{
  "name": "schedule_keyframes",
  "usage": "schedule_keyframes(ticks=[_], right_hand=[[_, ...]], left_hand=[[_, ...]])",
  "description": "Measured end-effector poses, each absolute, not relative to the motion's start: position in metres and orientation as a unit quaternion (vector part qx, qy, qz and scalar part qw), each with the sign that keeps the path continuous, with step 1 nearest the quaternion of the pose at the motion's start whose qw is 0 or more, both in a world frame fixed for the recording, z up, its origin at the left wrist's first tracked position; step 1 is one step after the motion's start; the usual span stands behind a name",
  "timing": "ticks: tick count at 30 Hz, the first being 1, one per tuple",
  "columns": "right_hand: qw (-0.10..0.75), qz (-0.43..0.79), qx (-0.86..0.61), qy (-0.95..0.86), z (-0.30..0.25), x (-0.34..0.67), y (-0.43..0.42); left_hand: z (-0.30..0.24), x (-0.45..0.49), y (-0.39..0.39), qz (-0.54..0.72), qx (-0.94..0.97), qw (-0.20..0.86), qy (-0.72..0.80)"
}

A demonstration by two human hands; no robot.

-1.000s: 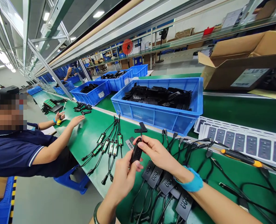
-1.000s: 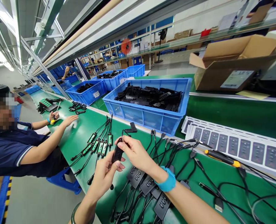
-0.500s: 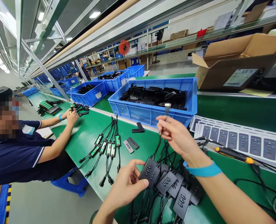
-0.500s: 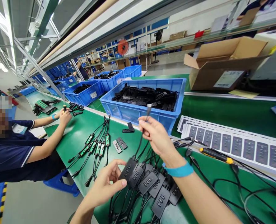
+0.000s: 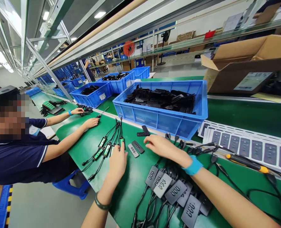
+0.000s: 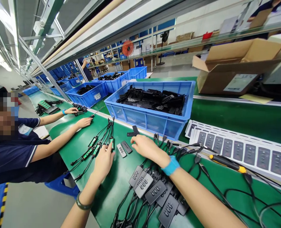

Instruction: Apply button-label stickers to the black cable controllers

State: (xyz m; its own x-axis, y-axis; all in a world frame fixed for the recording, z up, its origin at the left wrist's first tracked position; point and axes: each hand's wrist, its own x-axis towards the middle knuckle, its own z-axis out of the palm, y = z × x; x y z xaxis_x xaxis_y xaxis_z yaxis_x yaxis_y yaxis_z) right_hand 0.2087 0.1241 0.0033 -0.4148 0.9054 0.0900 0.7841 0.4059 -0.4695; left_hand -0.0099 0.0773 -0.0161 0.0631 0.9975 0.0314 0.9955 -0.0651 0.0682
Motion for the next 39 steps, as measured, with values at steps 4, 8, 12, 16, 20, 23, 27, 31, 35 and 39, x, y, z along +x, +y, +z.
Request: schedule_keyframes(ticks=[4, 8, 12, 16, 20, 23, 27, 31, 35, 39], right_hand=[[0.133, 0.186, -0.520, -0.823, -0.017, 0.168, 0.131], [0.135, 0.190, -0.522, -0.821, -0.026, 0.165, 0.134], [0.139, 0.207, -0.525, -0.814, -0.025, 0.177, 0.131], [0.164, 0.226, -0.517, -0.809, -0.019, 0.188, 0.124], [0.259, 0.303, -0.516, -0.758, -0.003, 0.195, 0.114], [0.373, 0.416, -0.475, -0.679, 0.009, 0.196, 0.105], [0.451, 0.455, -0.426, -0.639, 0.020, 0.196, 0.097], [0.474, 0.435, -0.428, -0.634, 0.025, 0.197, 0.094], [0.476, 0.458, -0.415, -0.626, 0.029, 0.197, 0.093], [0.481, 0.486, -0.399, -0.611, 0.030, 0.195, 0.092]], left_hand=[[-0.025, -0.018, 0.095, 0.021, 0.718, -0.021, 0.696], [-0.028, -0.022, 0.085, 0.014, 0.748, -0.024, 0.664], [-0.025, -0.026, 0.073, 0.022, 0.769, -0.014, 0.639], [-0.025, -0.024, 0.061, 0.041, 0.766, 0.009, 0.641], [-0.029, -0.017, 0.053, 0.062, 0.737, 0.049, 0.671], [-0.031, -0.017, 0.058, 0.107, 0.696, 0.076, 0.706], [-0.029, -0.025, 0.070, 0.195, 0.636, 0.135, 0.734], [-0.026, -0.033, 0.072, 0.312, 0.580, 0.255, 0.708], [-0.021, -0.033, 0.066, 0.414, 0.490, 0.437, 0.631], [-0.016, -0.027, 0.064, 0.450, 0.371, 0.595, 0.554]])
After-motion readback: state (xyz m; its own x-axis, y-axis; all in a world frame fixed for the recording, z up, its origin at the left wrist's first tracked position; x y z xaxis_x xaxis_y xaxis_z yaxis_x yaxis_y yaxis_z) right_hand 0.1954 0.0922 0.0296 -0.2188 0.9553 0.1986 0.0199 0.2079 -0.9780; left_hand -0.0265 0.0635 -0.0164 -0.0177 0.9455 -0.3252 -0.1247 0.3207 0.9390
